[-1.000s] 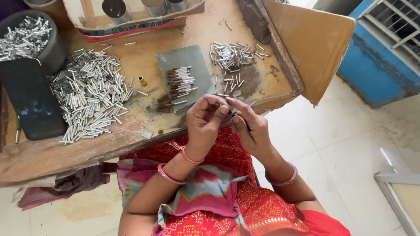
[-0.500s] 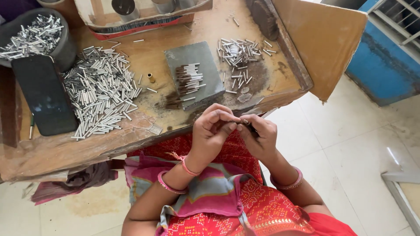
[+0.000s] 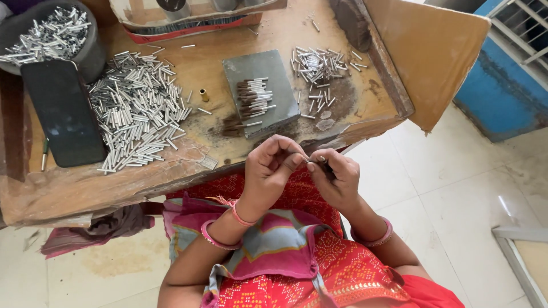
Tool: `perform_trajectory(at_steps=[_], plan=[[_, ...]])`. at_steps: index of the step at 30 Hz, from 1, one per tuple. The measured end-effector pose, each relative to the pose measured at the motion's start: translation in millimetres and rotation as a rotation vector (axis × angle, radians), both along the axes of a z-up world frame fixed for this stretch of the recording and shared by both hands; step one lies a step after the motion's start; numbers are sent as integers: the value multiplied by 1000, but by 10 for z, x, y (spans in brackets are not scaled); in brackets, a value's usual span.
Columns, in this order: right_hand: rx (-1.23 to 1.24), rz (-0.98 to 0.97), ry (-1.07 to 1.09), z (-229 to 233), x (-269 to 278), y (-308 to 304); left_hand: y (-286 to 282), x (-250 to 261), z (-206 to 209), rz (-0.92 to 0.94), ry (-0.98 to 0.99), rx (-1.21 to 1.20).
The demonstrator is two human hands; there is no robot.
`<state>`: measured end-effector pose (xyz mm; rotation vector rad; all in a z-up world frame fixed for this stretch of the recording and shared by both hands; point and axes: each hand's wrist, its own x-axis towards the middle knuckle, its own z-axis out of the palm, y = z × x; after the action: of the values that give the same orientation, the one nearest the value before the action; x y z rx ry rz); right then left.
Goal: Manually assembling small metal pins into a component base at a workshop table.
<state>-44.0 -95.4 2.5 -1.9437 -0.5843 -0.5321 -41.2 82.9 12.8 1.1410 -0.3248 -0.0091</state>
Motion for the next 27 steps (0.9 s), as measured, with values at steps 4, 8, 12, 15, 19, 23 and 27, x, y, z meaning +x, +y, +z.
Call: perform_trajectory(at_steps=[4,8,12,15,19,23,27], plan=[[10,35,11,0,3,-33,-17,7,44,-40,-29,-108],[-19,129,-5,-113,57,-140,-1,68,-129,-89,-112,-14],[-48,179,-55,-149,84,-156,-3,133,-203,-134,-31,-95],[-33,133,-59,-129,99,-170,-44,138,-141,-103,-81,-103],[-46,92,-55,-51,79,-172,-58,72,17,-128,-74,-75],[-69,130,-48,-27,71,-170,-26,31,107,120,-241,335],[-95,170,-74,17,74,-161,-10,-3,138,192,-321,430]])
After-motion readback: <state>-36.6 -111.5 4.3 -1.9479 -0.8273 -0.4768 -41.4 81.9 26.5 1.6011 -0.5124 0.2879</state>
